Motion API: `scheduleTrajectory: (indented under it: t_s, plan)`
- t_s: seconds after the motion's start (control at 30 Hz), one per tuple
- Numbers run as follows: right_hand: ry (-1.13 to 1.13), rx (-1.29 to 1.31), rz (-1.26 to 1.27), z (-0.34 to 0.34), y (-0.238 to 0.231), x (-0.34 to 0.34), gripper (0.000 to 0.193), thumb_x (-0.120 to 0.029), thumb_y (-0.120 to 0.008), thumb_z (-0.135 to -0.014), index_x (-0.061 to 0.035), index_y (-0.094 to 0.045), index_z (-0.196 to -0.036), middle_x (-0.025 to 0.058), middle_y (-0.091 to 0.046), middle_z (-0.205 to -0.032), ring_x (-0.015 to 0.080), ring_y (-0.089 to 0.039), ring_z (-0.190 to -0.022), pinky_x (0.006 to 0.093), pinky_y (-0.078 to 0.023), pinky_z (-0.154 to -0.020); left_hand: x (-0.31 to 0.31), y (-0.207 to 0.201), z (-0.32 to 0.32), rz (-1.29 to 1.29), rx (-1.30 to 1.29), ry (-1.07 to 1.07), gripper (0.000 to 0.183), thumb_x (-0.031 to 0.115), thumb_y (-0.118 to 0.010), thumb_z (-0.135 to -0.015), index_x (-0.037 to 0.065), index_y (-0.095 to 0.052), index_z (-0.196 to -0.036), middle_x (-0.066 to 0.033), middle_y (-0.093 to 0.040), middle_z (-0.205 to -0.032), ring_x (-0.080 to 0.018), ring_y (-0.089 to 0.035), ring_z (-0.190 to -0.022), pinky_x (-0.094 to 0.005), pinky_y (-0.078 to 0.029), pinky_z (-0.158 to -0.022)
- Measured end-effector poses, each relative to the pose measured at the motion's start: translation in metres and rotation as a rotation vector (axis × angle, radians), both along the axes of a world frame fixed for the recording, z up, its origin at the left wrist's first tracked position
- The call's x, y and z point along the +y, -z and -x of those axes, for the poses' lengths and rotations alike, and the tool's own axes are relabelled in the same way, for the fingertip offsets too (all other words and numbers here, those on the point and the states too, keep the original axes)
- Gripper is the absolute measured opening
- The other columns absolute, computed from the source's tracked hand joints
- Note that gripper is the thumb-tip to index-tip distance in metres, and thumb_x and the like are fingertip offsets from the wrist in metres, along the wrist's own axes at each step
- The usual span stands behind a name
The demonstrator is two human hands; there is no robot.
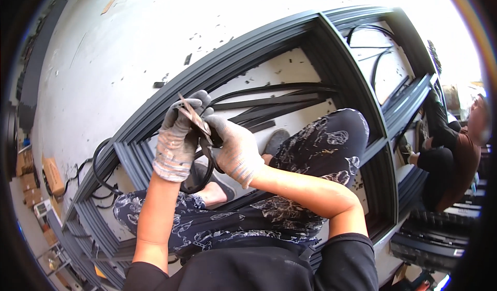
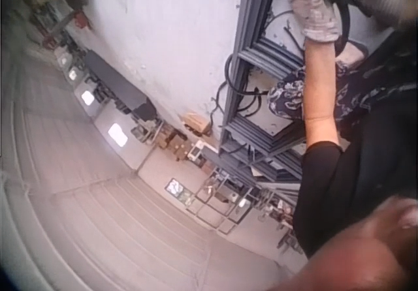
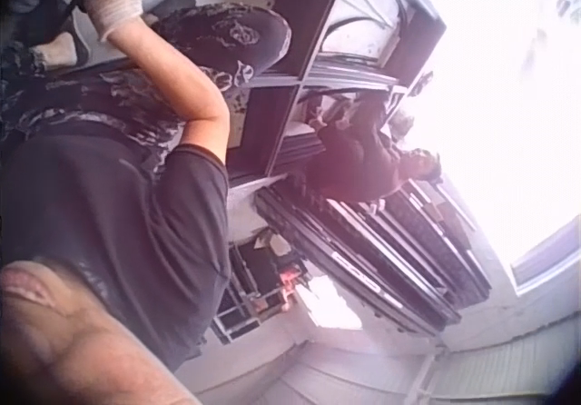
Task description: Fitting and trimming rubber gaskets into a metal frame structure.
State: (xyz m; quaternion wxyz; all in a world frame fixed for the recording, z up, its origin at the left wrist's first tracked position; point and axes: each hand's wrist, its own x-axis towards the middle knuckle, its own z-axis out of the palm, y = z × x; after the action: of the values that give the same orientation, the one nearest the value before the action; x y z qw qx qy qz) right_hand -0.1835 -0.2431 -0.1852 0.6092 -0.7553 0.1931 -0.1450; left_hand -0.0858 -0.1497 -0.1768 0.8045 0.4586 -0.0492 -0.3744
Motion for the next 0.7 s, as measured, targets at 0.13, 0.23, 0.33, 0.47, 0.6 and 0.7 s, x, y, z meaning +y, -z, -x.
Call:
scheduleTrajectory:
  t_s: [0.13, 0.23, 0.33, 0.47, 0.6, 0.7]
  plan:
    - [0.083, -0.088, -0.285, -0.012, -0.035, -0.039, 0.034, -0.003, -0.064, -0.071, -0.0035, -0.059, -0.104, 0.0069, -0.063, -0.079, 0.0073, -0.057, -0.071, 0.0243, -0.049, -0.066, -0.005, 0.019, -0.011, -0.152, -0.512, 0.411, 0.045, 0.04, -0.061, -0.084, 0.003, -0.056, -0.109, -0.0069, -0.061, -0.099, -0.015, -0.06, -0.089, -0.0268, -0.048, -0.075]
    - [0.152, -0.173, 0.042, -0.017, -0.099, -0.085, 0.035, -0.01, -0.07, -0.076, -0.0002, -0.057, -0.107, 0.0065, -0.062, -0.093, 0.0128, -0.059, -0.073, 0.0249, -0.05, -0.066, 0.026, 0.039, -0.012, -0.296, -0.388, 0.879, 0.054, 0.052, -0.047, -0.088, 0.001, -0.063, -0.095, -0.0066, -0.064, -0.077, -0.014, -0.062, -0.073, -0.0249, -0.048, -0.068]
    - [-0.024, -0.587, 0.757, -0.019, -0.131, -0.162, 0.034, -0.025, -0.058, -0.085, -0.0007, -0.056, -0.108, 0.01, -0.061, -0.092, 0.0169, -0.06, -0.08, 0.0269, -0.049, -0.071, 0.056, 0.033, -0.021, -0.337, -0.056, 1.142, 0.065, 0.063, -0.05, -0.081, 0.001, -0.067, -0.083, -0.0081, -0.066, -0.073, -0.0135, -0.061, -0.064, -0.0236, -0.047, -0.061]
    - [-0.271, -0.724, 0.861, -0.017, -0.212, -0.297, 0.043, -0.033, -0.054, -0.086, -0.0052, -0.052, -0.119, 0.0059, -0.061, -0.102, 0.0159, -0.06, -0.087, 0.0297, -0.049, -0.07, 0.072, 0.029, -0.05, -0.171, 0.031, 1.41, 0.062, 0.061, -0.051, -0.082, 0.001, -0.066, -0.091, -0.0083, -0.066, -0.078, -0.0138, -0.062, -0.068, -0.023, -0.046, -0.06]
    - [0.352, -0.589, 0.219, -0.023, -0.174, -0.388, 0.038, -0.032, -0.054, -0.087, -0.0033, -0.055, -0.111, 0.0079, -0.062, -0.095, 0.0159, -0.06, -0.085, 0.029, -0.05, -0.071, 0.157, 0.033, -0.101, -0.564, 0.31, 1.379, 0.05, 0.046, -0.058, -0.083, -0.002, -0.064, -0.094, -0.0096, -0.065, -0.078, -0.013, -0.062, -0.065, -0.0224, -0.051, -0.063]
    - [0.699, -0.575, -0.238, -0.003, -0.133, -0.446, 0.035, -0.031, -0.054, -0.087, -0.0019, -0.058, -0.105, 0.0093, -0.062, -0.091, 0.0159, -0.061, -0.084, 0.0284, -0.05, -0.071, 0.175, -0.001, -0.111, -0.673, -0.224, 1.627, 0.041, 0.036, -0.048, -0.091, 0.002, -0.061, -0.109, -0.0012, -0.059, -0.074, -0.0079, -0.056, -0.067, -0.0186, -0.047, -0.068]
